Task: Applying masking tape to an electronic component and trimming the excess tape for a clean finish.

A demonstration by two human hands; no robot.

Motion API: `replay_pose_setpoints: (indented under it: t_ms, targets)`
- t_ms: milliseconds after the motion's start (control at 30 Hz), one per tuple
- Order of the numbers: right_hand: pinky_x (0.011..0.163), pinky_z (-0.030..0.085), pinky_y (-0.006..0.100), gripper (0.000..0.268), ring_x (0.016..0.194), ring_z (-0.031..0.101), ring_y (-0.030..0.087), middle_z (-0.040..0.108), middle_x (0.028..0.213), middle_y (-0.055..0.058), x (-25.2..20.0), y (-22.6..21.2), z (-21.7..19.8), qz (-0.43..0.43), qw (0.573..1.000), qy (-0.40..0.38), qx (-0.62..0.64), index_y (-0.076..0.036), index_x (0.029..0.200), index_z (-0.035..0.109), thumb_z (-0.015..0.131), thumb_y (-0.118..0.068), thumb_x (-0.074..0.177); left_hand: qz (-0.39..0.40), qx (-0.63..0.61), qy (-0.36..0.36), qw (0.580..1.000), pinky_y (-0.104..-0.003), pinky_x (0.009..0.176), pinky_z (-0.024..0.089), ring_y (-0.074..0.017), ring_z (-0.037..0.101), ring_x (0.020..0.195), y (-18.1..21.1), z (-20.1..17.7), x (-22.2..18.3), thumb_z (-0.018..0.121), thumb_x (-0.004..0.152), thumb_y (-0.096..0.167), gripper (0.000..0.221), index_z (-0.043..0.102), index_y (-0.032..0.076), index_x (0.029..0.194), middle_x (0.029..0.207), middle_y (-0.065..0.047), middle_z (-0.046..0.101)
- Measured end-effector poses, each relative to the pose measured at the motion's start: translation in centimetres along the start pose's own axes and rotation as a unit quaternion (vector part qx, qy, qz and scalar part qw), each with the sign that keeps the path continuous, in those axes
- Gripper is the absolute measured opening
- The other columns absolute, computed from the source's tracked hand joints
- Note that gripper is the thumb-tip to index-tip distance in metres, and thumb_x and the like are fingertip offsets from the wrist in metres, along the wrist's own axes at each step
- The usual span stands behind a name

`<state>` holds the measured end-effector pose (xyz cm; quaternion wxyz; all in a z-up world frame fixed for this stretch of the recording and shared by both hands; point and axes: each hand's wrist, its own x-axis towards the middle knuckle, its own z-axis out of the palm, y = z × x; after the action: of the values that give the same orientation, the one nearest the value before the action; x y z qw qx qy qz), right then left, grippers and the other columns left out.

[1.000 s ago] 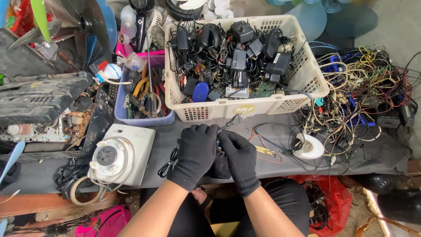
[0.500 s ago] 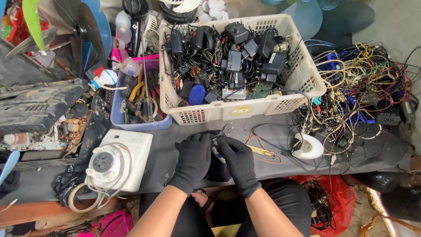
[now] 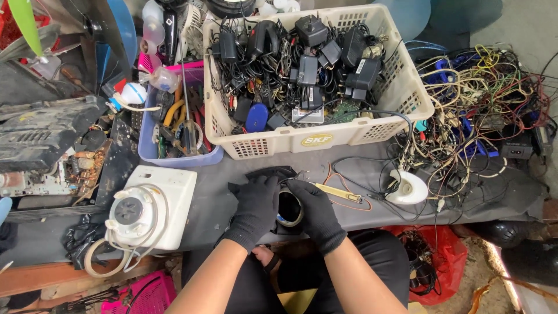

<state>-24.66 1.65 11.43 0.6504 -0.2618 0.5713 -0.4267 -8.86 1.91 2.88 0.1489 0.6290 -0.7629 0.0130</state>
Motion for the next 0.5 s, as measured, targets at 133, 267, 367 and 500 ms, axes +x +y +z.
replay_pose_setpoints:
  t_ms: [133, 267, 367, 500]
  targets:
    - [0.086, 0.059, 0.047, 0.027, 0.087, 0.075, 0.032, 0.076, 0.095, 0.024, 0.9, 1.0, -0.9, -0.004, 0.999, 0.003, -0.045, -0.001, 0.111, 0.079, 0.077, -0.022, 0.093, 0.036, 0.011, -0.061, 0.997, -0.05, 0.067, 0.052, -0.0321, 0.069, 0.089, 0.4, -1.6, 0.3, 0.047, 0.104, 0.035, 0.033, 0.062, 0.02, 0.128, 0.105, -0.014, 0.071]
    - [0.085, 0.06, 0.044, 0.023, 0.084, 0.075, 0.028, 0.076, 0.09, 0.019, 0.3, 0.6, -0.6, -0.008, 0.997, 0.011, -0.077, -0.003, 0.106, 0.08, 0.077, -0.021, 0.093, 0.064, -0.06, -0.08, 0.993, -0.047, 0.065, 0.052, -0.032, 0.067, 0.094, -1.1, 1.4, -0.2, 0.044, 0.103, 0.048, 0.037, 0.06, 0.024, 0.126, 0.105, -0.003, 0.068]
    - [0.083, 0.061, 0.043, 0.022, 0.085, 0.076, 0.028, 0.077, 0.09, 0.02, 0.0, 0.5, -0.4, -0.003, 0.996, 0.008, -0.091, -0.004, 0.106, 0.081, 0.078, -0.022, 0.092, -0.011, -0.163, -0.079, 0.983, -0.032, 0.091, 0.051, -0.0227, 0.063, 0.108, 0.6, -2.5, -0.1, 0.043, 0.109, 0.043, 0.047, 0.056, 0.012, 0.142, 0.109, -0.018, 0.065]
    - [0.077, 0.064, 0.045, 0.024, 0.089, 0.077, 0.034, 0.078, 0.095, 0.023, -0.5, -0.3, -0.4, -0.01, 0.995, 0.006, -0.1, -0.004, 0.107, 0.081, 0.079, -0.022, 0.091, 0.068, -0.43, -0.067, 0.898, -0.058, 0.08, 0.054, -0.0546, 0.062, 0.091, -1.0, -6.1, 1.1, 0.052, 0.108, 0.029, 0.039, 0.069, -0.005, 0.116, 0.097, -0.039, 0.068]
